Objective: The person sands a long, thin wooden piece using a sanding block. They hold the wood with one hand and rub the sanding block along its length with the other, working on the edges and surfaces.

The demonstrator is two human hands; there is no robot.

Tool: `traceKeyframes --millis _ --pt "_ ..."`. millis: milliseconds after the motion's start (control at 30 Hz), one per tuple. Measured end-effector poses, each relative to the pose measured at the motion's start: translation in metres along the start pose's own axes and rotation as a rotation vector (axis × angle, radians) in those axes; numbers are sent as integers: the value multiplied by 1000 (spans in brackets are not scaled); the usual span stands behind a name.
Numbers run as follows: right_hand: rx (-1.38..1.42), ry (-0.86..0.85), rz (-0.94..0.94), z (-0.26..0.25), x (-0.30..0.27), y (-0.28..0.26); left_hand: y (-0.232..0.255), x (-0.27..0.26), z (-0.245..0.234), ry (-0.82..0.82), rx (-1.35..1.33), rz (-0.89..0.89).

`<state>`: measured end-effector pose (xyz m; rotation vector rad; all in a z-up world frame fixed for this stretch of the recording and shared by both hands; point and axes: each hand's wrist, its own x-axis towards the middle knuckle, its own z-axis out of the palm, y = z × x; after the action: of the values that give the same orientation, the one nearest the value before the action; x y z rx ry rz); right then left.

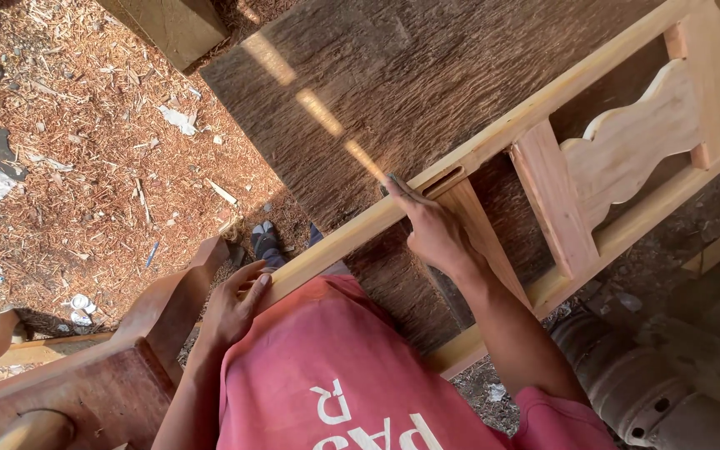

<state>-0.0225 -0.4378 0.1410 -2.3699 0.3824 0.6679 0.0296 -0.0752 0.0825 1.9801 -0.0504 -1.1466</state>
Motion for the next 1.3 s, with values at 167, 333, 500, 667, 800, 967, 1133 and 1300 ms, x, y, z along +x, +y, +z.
traceKeyframes --millis 167,333,500,667,800,967,1133,1300 --pt "30 -25 -27 -13 -16 -9 -6 1 -1 12 38 -16" --pt "90 -56 -5 -4 -7 7 -6 2 0 18 14 -36" --pt "96 -51 -24 -13 -19 -3 -10 2 -1 15 42 -35" --pt "66 -97 4 -5 2 0 -9 2 -1 12 32 -52" --pt "176 -145 4 -70 2 -54 -5 2 -1 -3 50 -64" --pt "109 -27 -59 -96 -2 -52 5 -2 -2 16 13 -72" --pt "-11 -268 81 -69 -8 -64 6 -2 -1 34 -36 -42" --pt "-101 -262 139 -67 -20 -64 -5 0 3 46 -50 -15"
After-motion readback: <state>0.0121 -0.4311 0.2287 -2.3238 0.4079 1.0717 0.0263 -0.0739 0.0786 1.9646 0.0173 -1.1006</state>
